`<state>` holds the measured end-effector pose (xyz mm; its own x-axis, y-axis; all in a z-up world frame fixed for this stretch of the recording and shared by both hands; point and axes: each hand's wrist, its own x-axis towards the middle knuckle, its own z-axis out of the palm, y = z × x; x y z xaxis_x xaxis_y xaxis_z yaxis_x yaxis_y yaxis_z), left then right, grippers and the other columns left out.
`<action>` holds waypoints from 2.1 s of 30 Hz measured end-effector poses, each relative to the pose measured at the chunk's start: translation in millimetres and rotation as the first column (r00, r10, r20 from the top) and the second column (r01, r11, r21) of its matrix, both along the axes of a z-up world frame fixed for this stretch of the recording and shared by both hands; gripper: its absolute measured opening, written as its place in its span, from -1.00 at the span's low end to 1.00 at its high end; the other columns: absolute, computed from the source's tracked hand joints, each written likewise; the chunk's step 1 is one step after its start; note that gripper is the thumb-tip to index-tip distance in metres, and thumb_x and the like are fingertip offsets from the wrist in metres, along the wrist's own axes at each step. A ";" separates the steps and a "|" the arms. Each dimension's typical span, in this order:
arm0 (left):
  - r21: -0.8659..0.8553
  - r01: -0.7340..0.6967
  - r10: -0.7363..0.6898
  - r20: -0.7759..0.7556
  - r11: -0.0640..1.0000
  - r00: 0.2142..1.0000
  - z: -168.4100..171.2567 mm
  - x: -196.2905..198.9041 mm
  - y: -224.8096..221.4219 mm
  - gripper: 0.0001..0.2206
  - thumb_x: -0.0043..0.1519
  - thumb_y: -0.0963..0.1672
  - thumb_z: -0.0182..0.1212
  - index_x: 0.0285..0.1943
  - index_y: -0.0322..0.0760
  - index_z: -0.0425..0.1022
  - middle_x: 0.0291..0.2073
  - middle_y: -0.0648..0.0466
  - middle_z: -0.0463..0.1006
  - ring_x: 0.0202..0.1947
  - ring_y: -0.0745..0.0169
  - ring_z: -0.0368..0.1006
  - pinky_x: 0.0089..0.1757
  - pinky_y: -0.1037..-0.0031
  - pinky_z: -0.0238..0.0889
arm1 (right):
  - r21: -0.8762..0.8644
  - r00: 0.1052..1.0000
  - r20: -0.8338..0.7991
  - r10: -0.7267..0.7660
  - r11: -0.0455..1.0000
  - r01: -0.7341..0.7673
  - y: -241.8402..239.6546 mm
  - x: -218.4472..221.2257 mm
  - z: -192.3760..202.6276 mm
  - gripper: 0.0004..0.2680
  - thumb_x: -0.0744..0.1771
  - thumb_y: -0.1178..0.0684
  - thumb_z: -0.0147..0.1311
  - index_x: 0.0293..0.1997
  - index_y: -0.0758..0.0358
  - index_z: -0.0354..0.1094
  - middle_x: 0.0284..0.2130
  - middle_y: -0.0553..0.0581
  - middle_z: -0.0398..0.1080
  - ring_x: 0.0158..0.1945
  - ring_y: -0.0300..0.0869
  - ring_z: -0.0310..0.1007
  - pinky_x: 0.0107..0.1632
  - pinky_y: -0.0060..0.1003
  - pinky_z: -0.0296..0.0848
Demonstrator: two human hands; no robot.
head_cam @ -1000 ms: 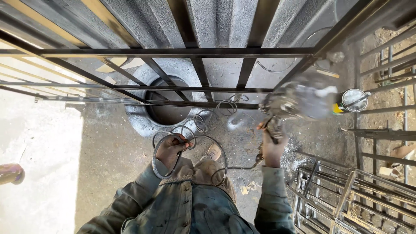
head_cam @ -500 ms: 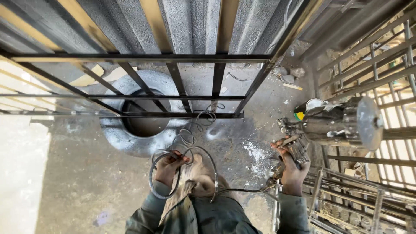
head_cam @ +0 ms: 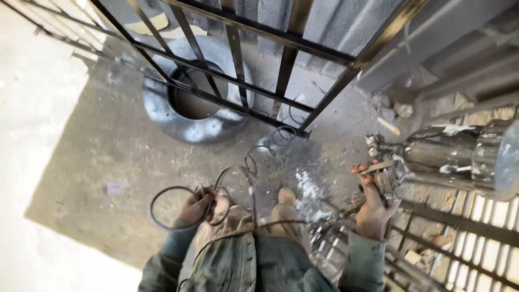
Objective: Spray painting a metal gate using a pneumatic spray gun
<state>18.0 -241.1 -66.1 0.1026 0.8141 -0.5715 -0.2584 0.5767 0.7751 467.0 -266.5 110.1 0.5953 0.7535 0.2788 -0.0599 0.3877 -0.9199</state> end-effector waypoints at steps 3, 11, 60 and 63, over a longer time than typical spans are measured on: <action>-0.062 0.208 -0.208 0.009 0.976 0.978 0.2 18.2 -36.3 -0.89 0.33 -0.20 0.12 -0.14 -0.45 0.47 -0.64 -0.15 0.43 -0.80 0.15 0.27 -0.71 0.42 0.16 | -0.196 0.987 0.066 0.149 0.971 -0.133 -13.4 37.5 26.7 -0.75 0.39 0.29 -0.12 0.23 0.43 0.18 -0.01 0.28 0.39 0.00 0.05 0.50 0.29 0.17 0.55; 0.130 0.218 -0.219 -0.009 0.967 0.976 17.7 146.7 -72.1 -0.86 0.28 -0.22 0.24 -0.33 -0.45 0.48 -0.62 -0.07 0.51 -0.63 0.18 0.44 -0.51 0.38 0.33 | -0.397 0.950 0.142 0.277 0.895 -0.202 -15.0 96.3 31.0 -0.81 0.34 0.38 -0.06 -0.03 0.24 0.33 -0.13 0.20 0.51 -0.04 -0.07 0.58 0.18 -0.04 0.61; -0.251 0.033 -0.053 -0.074 0.968 0.996 -279.1 69.5 -76.7 -0.82 0.25 -0.12 0.28 -0.18 -0.33 0.41 -0.34 -0.12 0.72 -0.17 0.06 0.71 -0.07 0.34 0.48 | -0.148 0.474 0.879 0.056 0.976 0.159 105.8 -77.6 -415.8 -0.76 0.35 0.60 0.18 0.05 0.72 0.20 0.26 0.43 -0.04 0.16 0.45 0.39 0.15 0.35 0.70; -0.229 0.041 -0.073 -0.135 0.973 0.988 -274.1 45.7 -80.7 -0.84 0.24 -0.13 0.28 -0.19 -0.34 0.47 -0.36 -0.07 0.73 -0.25 0.13 0.71 -0.15 0.45 0.45 | -0.279 0.597 0.799 0.068 0.922 0.269 89.7 -81.4 -463.9 -0.74 0.42 0.28 0.25 0.20 0.40 0.22 0.16 0.30 0.14 0.03 0.00 0.37 -0.15 -0.09 0.68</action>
